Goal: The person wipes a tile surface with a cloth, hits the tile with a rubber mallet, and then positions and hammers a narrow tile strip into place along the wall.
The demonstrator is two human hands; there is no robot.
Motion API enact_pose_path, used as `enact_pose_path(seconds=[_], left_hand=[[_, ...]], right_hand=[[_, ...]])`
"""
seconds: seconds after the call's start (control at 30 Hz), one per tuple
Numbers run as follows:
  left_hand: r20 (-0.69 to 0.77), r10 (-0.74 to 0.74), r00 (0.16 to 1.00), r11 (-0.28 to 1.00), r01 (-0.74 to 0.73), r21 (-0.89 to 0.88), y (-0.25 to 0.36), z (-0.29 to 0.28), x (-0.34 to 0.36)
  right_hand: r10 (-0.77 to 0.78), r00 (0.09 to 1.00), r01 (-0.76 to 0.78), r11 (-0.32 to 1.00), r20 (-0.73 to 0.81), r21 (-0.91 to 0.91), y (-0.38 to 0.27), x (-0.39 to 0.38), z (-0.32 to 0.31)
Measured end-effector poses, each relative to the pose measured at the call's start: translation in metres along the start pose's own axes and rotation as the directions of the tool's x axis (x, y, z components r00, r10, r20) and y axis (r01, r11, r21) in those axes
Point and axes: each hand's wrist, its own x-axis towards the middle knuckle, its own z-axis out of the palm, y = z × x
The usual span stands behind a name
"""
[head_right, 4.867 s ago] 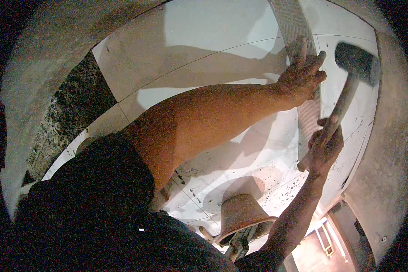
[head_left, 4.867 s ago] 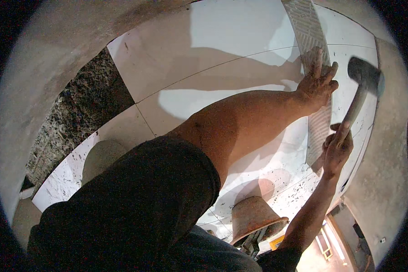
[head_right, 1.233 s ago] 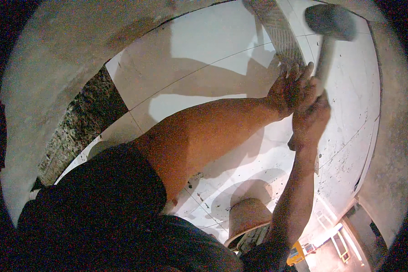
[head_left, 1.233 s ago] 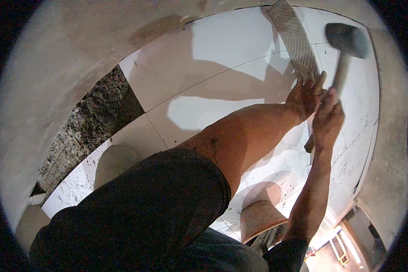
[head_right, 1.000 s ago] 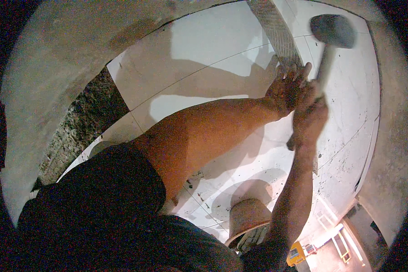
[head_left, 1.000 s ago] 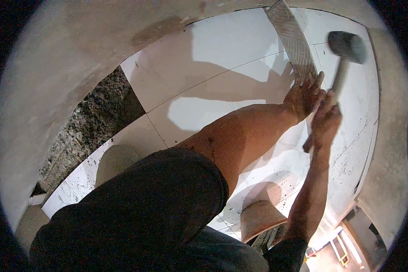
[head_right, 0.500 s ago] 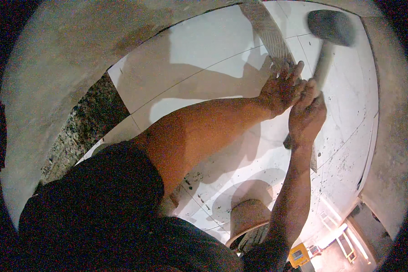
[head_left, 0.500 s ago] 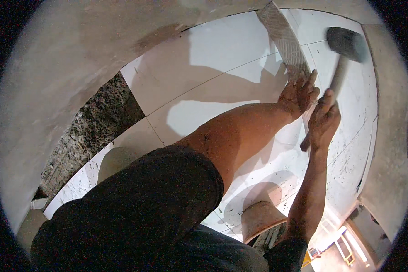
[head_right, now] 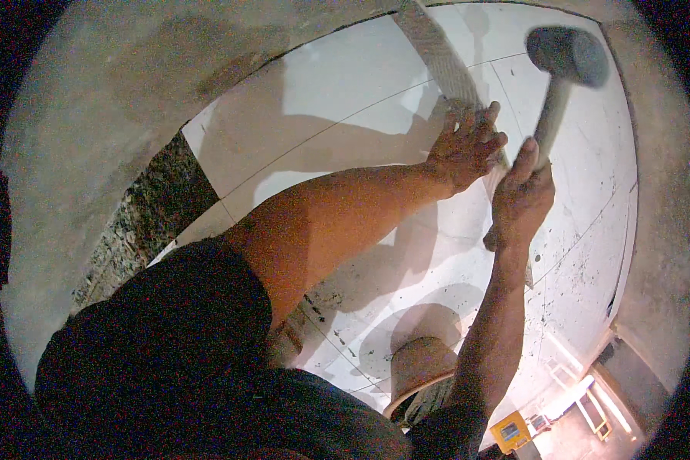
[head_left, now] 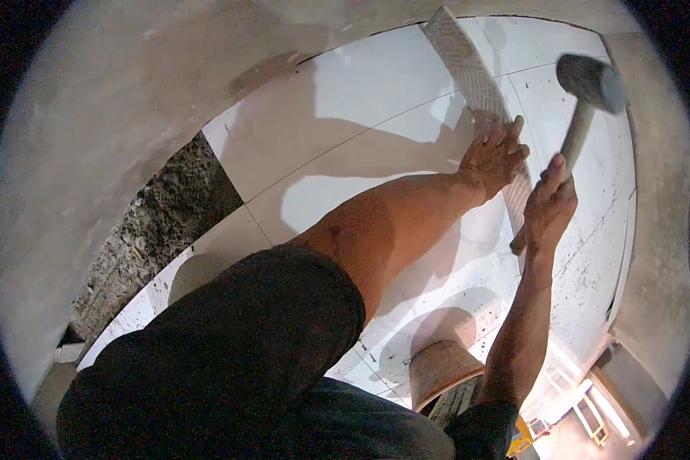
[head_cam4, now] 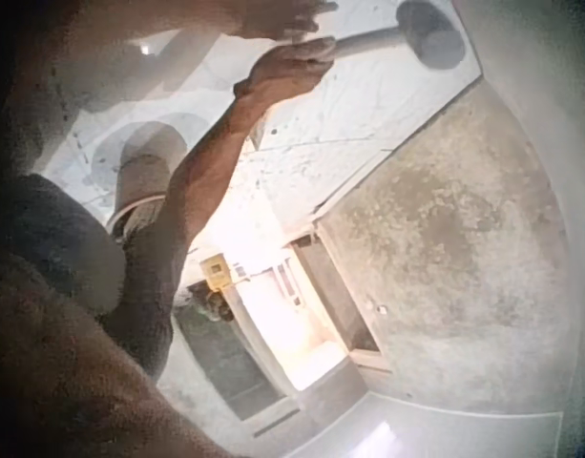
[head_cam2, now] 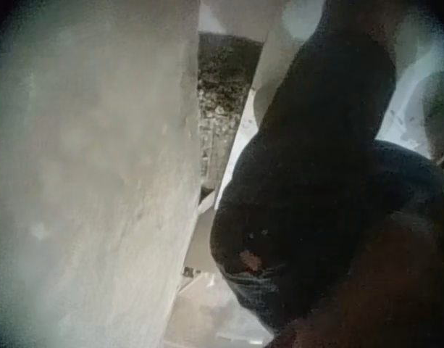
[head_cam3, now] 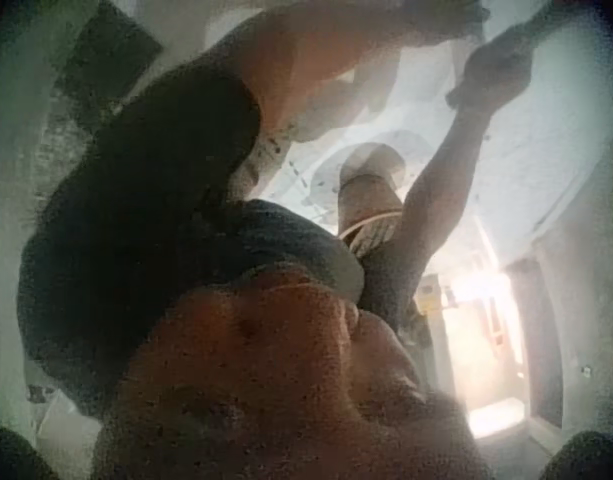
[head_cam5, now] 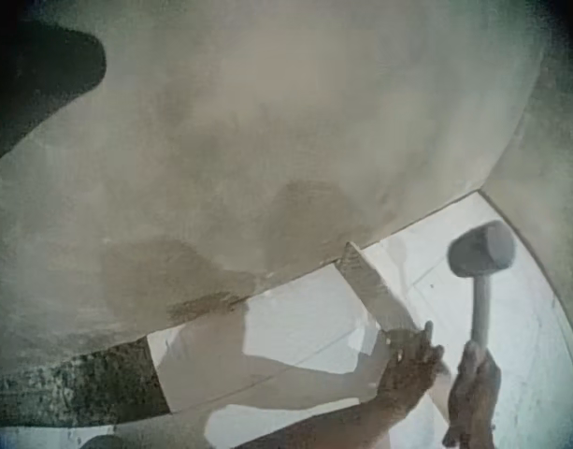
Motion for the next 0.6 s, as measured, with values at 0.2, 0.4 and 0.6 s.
enact_pose_path(seconds=[0.2, 0.4, 0.6], left_hand=[[0.071, 0.044, 0.996, 0.986, -0.032, -0.162, 0.007, -0.021, 0.005], [0.161, 0.125, 0.979, 0.991, -0.115, -0.068, -0.002, -0.032, 0.005], [0.218, 0.133, 0.967, 0.990, -0.118, -0.084, -0.003, -0.037, 0.006]], right_hand=[[0.356, 0.934, -0.350, 0.882, 0.041, 0.316, 0.034, -0.117, -0.022], [0.699, 0.575, -0.816, 0.452, 0.425, 0.360, 0.030, -0.234, 0.001], [0.661, 0.493, -0.868, 0.423, 0.566, 0.262, 0.068, -0.251, 0.015]])
